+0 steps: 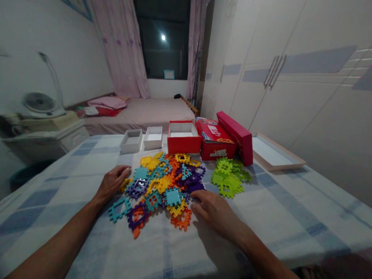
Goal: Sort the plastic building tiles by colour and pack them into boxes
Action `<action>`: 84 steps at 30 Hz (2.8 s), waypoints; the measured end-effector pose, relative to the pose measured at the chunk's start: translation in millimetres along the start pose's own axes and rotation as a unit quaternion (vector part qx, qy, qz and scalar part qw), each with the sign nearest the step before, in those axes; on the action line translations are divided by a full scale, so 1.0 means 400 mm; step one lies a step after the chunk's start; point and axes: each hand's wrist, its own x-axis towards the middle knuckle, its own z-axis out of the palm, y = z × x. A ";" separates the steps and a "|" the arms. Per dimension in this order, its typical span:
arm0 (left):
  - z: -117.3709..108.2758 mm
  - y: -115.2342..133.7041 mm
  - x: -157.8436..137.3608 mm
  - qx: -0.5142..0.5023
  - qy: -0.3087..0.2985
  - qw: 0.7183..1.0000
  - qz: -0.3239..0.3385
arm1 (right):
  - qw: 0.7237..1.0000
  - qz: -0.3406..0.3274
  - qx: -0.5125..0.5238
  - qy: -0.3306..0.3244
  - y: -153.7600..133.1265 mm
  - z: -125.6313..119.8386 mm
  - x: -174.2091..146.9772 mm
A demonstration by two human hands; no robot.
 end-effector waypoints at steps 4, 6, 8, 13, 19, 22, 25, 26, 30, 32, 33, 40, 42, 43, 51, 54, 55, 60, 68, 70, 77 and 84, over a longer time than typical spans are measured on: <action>0.001 0.016 -0.005 -0.006 -0.025 0.999 0.020 | 0.998 0.047 -0.019 0.048 -0.008 -0.032 0.101; -0.001 0.023 -0.008 -0.006 -0.029 0.999 0.026 | 0.995 0.057 -0.054 0.061 -0.007 -0.018 0.157; -0.004 0.027 -0.010 -0.005 -0.031 0.999 0.031 | 0.993 0.063 -0.079 0.062 -0.004 0.009 0.203; -0.004 0.026 -0.010 0.000 -0.039 0.999 0.038 | 0.991 0.057 -0.060 0.102 0.018 0.071 0.254; 0.006 0.028 -0.010 -0.010 -0.051 0.997 0.048 | 0.989 -0.018 0.062 0.136 0.025 0.029 0.221; 0.008 0.034 -0.012 -0.015 -0.054 0.997 0.058 | 0.988 -0.089 0.101 0.080 0.001 0.000 0.191; 0.008 0.038 -0.014 -0.014 -0.052 0.997 0.063 | 0.983 -0.153 0.101 0.000 -0.028 0.004 0.163; 0.008 0.039 -0.014 -0.013 -0.051 0.996 0.065 | 0.982 -0.163 0.098 -0.018 -0.037 0.012 0.157; 0.007 0.041 -0.015 -0.012 -0.050 0.996 0.071 | 0.974 -0.191 0.114 -0.046 -0.066 0.043 0.149; 0.007 0.041 -0.016 -0.012 -0.051 0.996 0.075 | 0.972 -0.197 0.124 -0.028 -0.062 0.045 0.155; 0.008 0.040 -0.016 -0.013 -0.051 0.996 0.077 | 0.976 -0.184 0.114 -0.004 -0.052 0.042 0.161; 0.013 0.054 -0.020 -0.001 -0.003 0.995 0.101 | 0.989 0.054 -0.120 0.062 0.069 0.021 0.185; 0.011 0.077 -0.029 0.008 0.023 0.990 0.142 | 0.990 0.070 -0.113 0.037 0.083 0.026 0.184; 0.009 0.094 -0.035 0.011 0.033 0.985 0.166 | 0.992 0.071 -0.097 0.034 0.086 0.028 0.184; 0.019 0.296 -0.143 0.016 -0.123 0.907 0.403 | 0.997 0.067 0.008 0.030 0.072 0.026 0.190; 0.054 0.353 -0.190 0.037 -0.236 0.844 0.480 | 0.997 0.062 -0.025 0.040 0.050 0.034 0.189; 0.067 0.364 -0.201 0.050 -0.262 0.823 0.501 | 0.997 0.062 -0.032 0.043 0.042 0.039 0.189; 0.118 0.370 -0.226 0.124 -0.254 0.790 0.544 | 0.994 0.070 0.000 0.083 0.029 0.023 0.188; 0.101 0.323 -0.222 0.123 -0.239 0.821 0.504 | 0.993 0.085 -0.071 0.048 0.053 -0.001 0.085; 0.091 0.320 -0.216 0.101 -0.235 0.825 0.504 | 0.991 0.100 -0.084 0.024 0.046 0.024 0.062; 0.051 0.296 -0.143 0.051 -0.094 0.875 0.472 | 0.979 0.140 -0.143 0.030 0.031 0.036 0.053; 0.024 0.173 -0.053 -0.009 0.009 0.959 0.285 | 0.977 0.118 -0.109 0.138 0.057 0.044 -0.003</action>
